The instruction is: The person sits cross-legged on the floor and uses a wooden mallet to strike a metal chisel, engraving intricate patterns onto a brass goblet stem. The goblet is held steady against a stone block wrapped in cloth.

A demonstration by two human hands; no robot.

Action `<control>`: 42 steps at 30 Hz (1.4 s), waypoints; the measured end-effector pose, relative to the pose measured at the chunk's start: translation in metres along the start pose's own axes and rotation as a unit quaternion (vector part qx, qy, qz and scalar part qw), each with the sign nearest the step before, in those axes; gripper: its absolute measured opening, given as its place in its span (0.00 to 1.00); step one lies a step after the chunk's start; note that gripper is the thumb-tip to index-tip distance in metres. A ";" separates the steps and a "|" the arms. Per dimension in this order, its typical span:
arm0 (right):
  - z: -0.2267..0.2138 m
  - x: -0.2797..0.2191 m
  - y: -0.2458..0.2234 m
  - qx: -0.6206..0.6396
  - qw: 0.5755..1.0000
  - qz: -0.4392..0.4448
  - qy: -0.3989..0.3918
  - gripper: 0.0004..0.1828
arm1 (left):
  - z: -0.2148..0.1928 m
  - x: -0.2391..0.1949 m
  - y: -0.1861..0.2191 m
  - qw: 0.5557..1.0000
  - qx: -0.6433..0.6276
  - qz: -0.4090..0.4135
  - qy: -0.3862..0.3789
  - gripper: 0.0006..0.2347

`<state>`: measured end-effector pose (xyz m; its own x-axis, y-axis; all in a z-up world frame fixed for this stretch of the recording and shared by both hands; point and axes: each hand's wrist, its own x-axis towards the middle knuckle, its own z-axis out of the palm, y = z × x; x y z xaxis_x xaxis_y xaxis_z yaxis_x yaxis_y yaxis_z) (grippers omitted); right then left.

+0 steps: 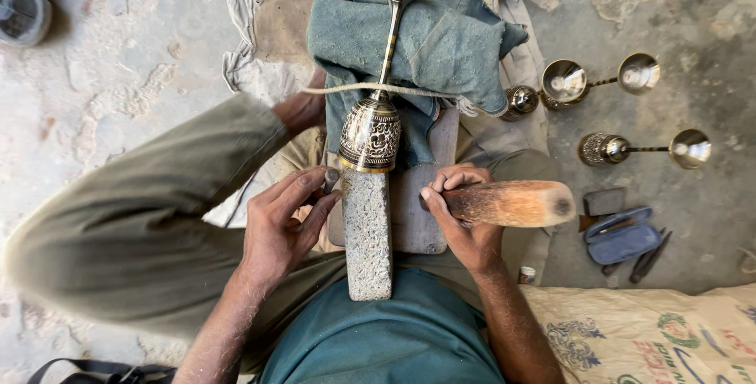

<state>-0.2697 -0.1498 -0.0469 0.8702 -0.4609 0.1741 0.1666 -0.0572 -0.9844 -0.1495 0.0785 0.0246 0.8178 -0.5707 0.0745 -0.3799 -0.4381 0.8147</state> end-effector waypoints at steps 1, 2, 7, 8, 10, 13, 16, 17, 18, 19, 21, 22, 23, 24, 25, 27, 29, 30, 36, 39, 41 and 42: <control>0.001 0.000 0.000 0.006 1.000 0.002 -0.007 0.18 | 0.000 -0.002 0.001 1.000 -0.002 0.000 0.005 0.13; 0.001 0.001 0.000 0.011 1.000 0.004 -0.016 0.18 | 0.002 -0.004 0.002 1.000 -0.005 0.001 0.011 0.13; 0.003 0.002 0.001 0.026 0.999 0.013 -0.042 0.18 | 0.005 -0.008 0.003 0.999 -0.019 0.031 0.039 0.11; 0.003 0.002 0.001 0.027 0.998 0.017 -0.046 0.17 | 0.005 -0.006 0.003 0.998 -0.035 0.032 0.044 0.11; 0.003 0.002 0.001 0.014 0.998 0.009 -0.054 0.17 | 0.003 -0.001 0.007 0.997 -0.058 0.030 0.044 0.11; 0.000 -0.001 0.005 -0.005 0.998 -0.021 -0.055 0.17 | -0.003 0.016 0.015 0.998 -0.054 0.026 0.017 0.10; 0.000 -0.008 0.016 0.039 0.998 -0.021 -0.036 0.18 | -0.010 0.049 0.024 0.996 -0.024 0.065 -0.050 0.10; -0.001 -0.010 0.021 0.058 0.998 -0.010 -0.026 0.18 | -0.012 0.063 0.025 0.991 -0.031 0.095 -0.084 0.10; -0.003 -0.013 0.026 0.078 0.997 0.004 -0.021 0.18 | -0.012 0.074 0.026 0.985 -0.038 0.121 -0.115 0.10; -0.006 -0.015 0.029 0.096 0.995 -0.001 0.005 0.16 | -0.009 0.088 0.026 0.977 0.005 0.140 -0.161 0.10; -0.016 -0.014 0.030 0.132 0.990 -0.013 0.057 0.13 | 0.000 0.114 0.029 0.948 0.091 0.180 -0.248 0.11; -0.024 -0.017 0.025 0.122 0.988 0.043 0.090 0.16 | 0.003 0.121 0.032 0.938 0.083 0.193 -0.275 0.12; -0.035 -0.019 0.017 0.111 0.981 0.099 0.122 0.21 | 0.006 0.128 0.036 0.928 0.075 0.206 -0.302 0.13; -0.042 -0.019 0.011 0.067 0.989 0.059 0.119 0.23 | 0.009 0.136 0.041 0.915 0.069 0.223 -0.330 0.14; -0.052 -0.020 0.003 0.023 0.993 0.018 0.115 0.26 | 0.013 0.143 0.045 0.906 0.090 0.231 -0.342 0.15; -0.063 -0.030 -0.011 -0.049 0.996 0.019 0.075 0.23 | 0.019 0.146 0.053 0.892 0.126 0.234 -0.365 0.16; -0.069 -0.038 -0.017 -0.105 0.991 0.084 0.014 0.14 | 0.020 0.151 0.059 0.876 0.156 0.178 -0.420 0.18; -0.070 -0.041 -0.015 -0.094 0.988 0.126 0.013 0.16 | 0.022 0.154 0.062 0.866 0.171 0.152 -0.445 0.18; -0.057 -0.062 0.004 -0.149 0.973 0.176 0.017 0.12 | 0.032 0.163 0.069 0.828 0.235 0.213 -0.463 0.20; -0.051 -0.065 0.006 -0.218 0.951 0.213 0.047 0.15 | 0.032 0.164 0.071 0.819 0.260 0.213 -0.466 0.19; -0.048 -0.067 0.004 -0.194 0.957 0.204 0.078 0.12 | 0.032 0.165 0.069 0.825 0.243 0.174 -0.480 0.18; -0.048 -0.067 0.003 -0.169 0.961 0.201 0.089 0.11 | 0.033 0.166 0.068 0.828 0.233 0.155 -0.486 0.18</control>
<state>-0.3498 -0.1615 -0.0629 0.7346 -0.6482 -0.2006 -0.3528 -0.1124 -0.9289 -0.0537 -0.0690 0.0733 0.0024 -0.8957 -0.4446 -0.8175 -0.2578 0.5151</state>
